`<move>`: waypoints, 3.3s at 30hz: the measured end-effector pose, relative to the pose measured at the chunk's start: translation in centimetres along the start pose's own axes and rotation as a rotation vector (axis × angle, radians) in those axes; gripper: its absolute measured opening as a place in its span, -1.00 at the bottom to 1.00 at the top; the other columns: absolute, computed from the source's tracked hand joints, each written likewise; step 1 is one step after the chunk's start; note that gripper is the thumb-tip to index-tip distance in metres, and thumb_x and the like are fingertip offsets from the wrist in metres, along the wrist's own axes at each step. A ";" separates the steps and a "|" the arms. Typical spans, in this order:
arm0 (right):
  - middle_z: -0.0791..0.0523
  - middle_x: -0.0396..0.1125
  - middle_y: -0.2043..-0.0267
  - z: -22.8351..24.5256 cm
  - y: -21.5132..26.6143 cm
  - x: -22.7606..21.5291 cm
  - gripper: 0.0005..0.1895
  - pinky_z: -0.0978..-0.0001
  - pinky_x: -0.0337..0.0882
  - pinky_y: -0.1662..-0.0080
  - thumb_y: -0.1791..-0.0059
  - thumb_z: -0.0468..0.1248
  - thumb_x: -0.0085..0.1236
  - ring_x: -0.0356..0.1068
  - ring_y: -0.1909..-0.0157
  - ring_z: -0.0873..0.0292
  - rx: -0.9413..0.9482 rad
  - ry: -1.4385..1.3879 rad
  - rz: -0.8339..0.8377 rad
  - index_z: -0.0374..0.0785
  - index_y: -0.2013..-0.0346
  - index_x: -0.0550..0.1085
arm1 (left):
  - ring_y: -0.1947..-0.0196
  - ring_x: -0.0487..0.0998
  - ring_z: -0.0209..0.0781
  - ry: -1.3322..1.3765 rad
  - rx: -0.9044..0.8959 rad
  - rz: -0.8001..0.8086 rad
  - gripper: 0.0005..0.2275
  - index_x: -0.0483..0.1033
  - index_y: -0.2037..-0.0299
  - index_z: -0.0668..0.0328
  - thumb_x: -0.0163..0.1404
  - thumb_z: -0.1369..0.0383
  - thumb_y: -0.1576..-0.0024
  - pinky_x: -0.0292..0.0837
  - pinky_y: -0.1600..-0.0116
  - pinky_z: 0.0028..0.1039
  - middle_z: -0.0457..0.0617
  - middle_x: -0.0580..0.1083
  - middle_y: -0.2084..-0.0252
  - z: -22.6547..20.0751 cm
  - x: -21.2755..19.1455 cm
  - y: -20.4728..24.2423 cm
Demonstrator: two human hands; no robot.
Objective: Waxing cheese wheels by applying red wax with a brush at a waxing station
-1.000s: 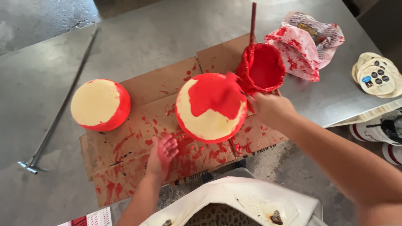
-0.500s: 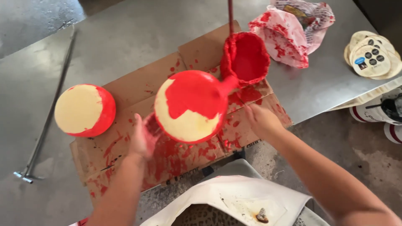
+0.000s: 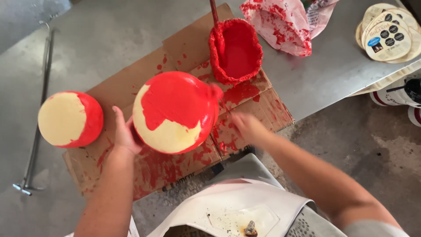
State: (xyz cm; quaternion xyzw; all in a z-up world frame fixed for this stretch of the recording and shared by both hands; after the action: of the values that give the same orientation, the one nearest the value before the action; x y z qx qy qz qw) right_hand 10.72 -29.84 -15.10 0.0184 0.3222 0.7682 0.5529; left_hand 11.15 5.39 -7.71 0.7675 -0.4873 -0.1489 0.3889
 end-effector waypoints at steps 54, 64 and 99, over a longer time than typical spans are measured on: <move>0.19 0.13 0.58 19.2 0.7 -1.2 -0.86 0.14 0.19 0.59 0.06 -0.26 -0.02 0.21 0.69 0.11 -1.415 1.485 -0.340 0.07 0.50 0.34 | -0.23 0.41 0.02 0.658 0.117 -0.028 -0.09 0.32 -0.35 0.21 -0.27 -0.45 -0.07 0.32 -0.35 -0.17 0.11 0.41 -0.19 14.6 -0.7 5.3; 0.24 0.11 0.76 9.7 3.2 -6.6 -0.72 0.19 0.30 0.55 -0.11 0.11 -0.12 0.29 0.73 0.08 -1.020 1.277 -0.517 0.12 0.39 0.34 | -0.14 0.47 0.01 0.647 0.076 -0.009 -0.14 0.42 -0.21 0.18 -0.22 -0.47 -0.03 0.39 -0.31 -0.14 0.08 0.46 -0.08 14.5 -2.2 3.7; 0.17 0.39 0.71 -7.9 6.7 4.7 -0.49 0.26 0.48 0.27 -0.16 0.03 -0.20 0.41 0.51 0.13 0.039 -0.045 -0.006 -0.08 0.57 0.47 | -0.19 0.52 0.24 0.091 0.037 0.115 -0.10 0.51 -0.21 0.16 -0.31 -0.46 0.03 0.40 -0.32 -0.05 0.21 0.51 -0.17 0.3 0.8 2.1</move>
State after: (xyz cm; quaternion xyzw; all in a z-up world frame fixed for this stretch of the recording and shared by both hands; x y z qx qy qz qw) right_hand 0.25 -30.73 -19.44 0.0454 0.3249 0.7594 0.5618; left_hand 9.98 4.09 -6.24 0.7513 -0.5152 -0.0822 0.4043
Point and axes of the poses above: each hand's wrist, its own y-axis away from the middle knuckle, its own x-axis out of the palm, z = x × y, the point moved 10 cm from there along -y, towards the middle knuckle
